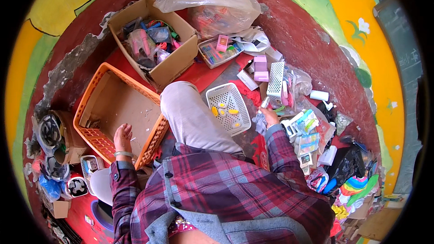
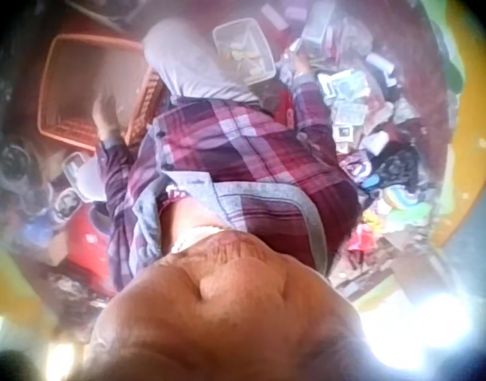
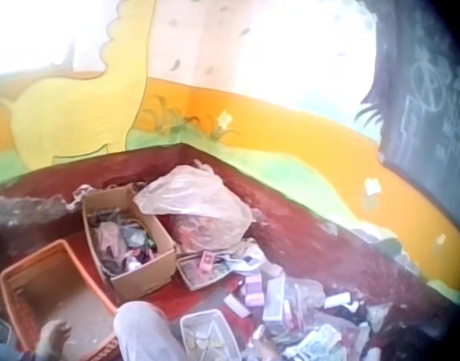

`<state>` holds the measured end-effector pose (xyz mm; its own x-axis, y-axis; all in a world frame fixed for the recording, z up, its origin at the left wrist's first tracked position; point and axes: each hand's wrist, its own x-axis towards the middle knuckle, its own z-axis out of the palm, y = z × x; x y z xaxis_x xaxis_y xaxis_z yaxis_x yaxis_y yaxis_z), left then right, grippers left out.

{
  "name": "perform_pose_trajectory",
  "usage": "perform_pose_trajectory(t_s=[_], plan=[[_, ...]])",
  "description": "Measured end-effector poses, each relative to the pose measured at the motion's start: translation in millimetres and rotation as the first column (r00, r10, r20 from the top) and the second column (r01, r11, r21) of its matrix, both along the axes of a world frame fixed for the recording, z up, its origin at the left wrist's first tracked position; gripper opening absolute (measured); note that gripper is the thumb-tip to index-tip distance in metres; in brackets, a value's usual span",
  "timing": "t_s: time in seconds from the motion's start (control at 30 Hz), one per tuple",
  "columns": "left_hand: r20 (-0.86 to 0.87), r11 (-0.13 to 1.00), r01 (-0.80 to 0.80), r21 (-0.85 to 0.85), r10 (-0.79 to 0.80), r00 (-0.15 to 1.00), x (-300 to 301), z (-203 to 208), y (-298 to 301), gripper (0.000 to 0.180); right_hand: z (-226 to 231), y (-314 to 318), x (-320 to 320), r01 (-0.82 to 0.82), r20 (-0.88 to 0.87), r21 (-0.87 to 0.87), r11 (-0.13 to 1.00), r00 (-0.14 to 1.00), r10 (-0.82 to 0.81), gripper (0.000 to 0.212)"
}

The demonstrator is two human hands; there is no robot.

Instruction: The person wipes a yellow plastic component with a cloth, places small metal parts into an orange plastic basket, and packs a pink plastic object into a clear bag.

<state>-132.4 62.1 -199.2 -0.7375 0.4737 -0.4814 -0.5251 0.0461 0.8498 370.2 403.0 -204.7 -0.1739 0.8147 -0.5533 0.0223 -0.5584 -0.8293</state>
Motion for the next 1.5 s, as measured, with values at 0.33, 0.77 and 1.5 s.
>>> perform_pose_trajectory(t_s=[0.33, 0.77, 1.5], plan=[[0.024, 0.977, -0.007, -0.212, 0.013, 1.0, 2.4, -18.6, -26.3, 0.029, -106.3, 74.7, -35.5, 0.082, -0.055, -0.326, 0.942, 0.993, -0.106, 0.034], [0.082, 0.953, -0.024, -0.303, 0.052, 0.995, 5.5, -35.2, -34.7, 0.024, -95.9, 209.5, -51.4, 0.228, -0.146, -0.24, 0.944, 0.953, -0.267, 0.043], [-0.069, 0.89, -0.119, -0.441, 0.099, 0.993, -82.3, -122.3, -31.5, 0.016, 250.9, -60.8, -350.9, -0.618, -0.469, 0.667, 0.417, 0.086, 0.879, 0.043]])
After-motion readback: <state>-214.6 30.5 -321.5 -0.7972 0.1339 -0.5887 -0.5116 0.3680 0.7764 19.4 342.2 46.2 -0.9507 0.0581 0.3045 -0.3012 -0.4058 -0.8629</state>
